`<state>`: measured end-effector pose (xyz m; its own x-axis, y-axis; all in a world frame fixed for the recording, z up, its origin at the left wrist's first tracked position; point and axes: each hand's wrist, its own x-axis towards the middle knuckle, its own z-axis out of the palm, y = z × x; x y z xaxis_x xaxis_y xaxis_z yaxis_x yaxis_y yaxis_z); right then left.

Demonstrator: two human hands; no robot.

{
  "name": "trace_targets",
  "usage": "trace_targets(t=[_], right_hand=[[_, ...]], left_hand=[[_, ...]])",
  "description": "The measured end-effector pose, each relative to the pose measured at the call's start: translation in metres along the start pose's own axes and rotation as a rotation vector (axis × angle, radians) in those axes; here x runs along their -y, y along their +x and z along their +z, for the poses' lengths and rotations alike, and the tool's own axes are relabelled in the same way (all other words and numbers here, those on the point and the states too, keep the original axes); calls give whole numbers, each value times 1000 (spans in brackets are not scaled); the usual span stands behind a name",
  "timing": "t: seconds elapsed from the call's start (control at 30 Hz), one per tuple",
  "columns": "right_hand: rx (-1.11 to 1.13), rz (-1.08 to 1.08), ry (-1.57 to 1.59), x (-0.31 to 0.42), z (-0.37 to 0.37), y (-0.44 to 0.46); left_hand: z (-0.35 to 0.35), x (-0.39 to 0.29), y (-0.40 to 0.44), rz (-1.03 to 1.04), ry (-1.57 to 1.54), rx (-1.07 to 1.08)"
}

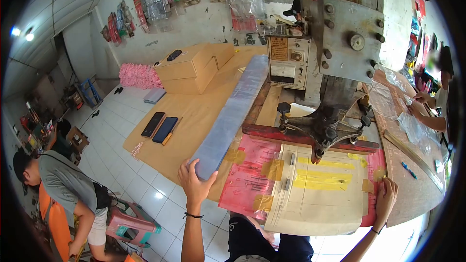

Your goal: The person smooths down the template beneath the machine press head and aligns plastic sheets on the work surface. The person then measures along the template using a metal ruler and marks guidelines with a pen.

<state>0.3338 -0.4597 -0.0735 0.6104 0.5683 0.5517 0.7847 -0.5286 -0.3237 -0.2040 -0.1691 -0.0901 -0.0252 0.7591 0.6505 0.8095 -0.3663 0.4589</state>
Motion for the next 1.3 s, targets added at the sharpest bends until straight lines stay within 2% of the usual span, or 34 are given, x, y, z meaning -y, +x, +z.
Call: trace_targets(t=[0.97,1.3], right_hand=[[0,-27,-5,-10,5,-2],[36,0,-11,-8,4,0]], left_hand=[[6,-1,-4,-29,-53,-100],[-3,-10,-5,27,88,-150]])
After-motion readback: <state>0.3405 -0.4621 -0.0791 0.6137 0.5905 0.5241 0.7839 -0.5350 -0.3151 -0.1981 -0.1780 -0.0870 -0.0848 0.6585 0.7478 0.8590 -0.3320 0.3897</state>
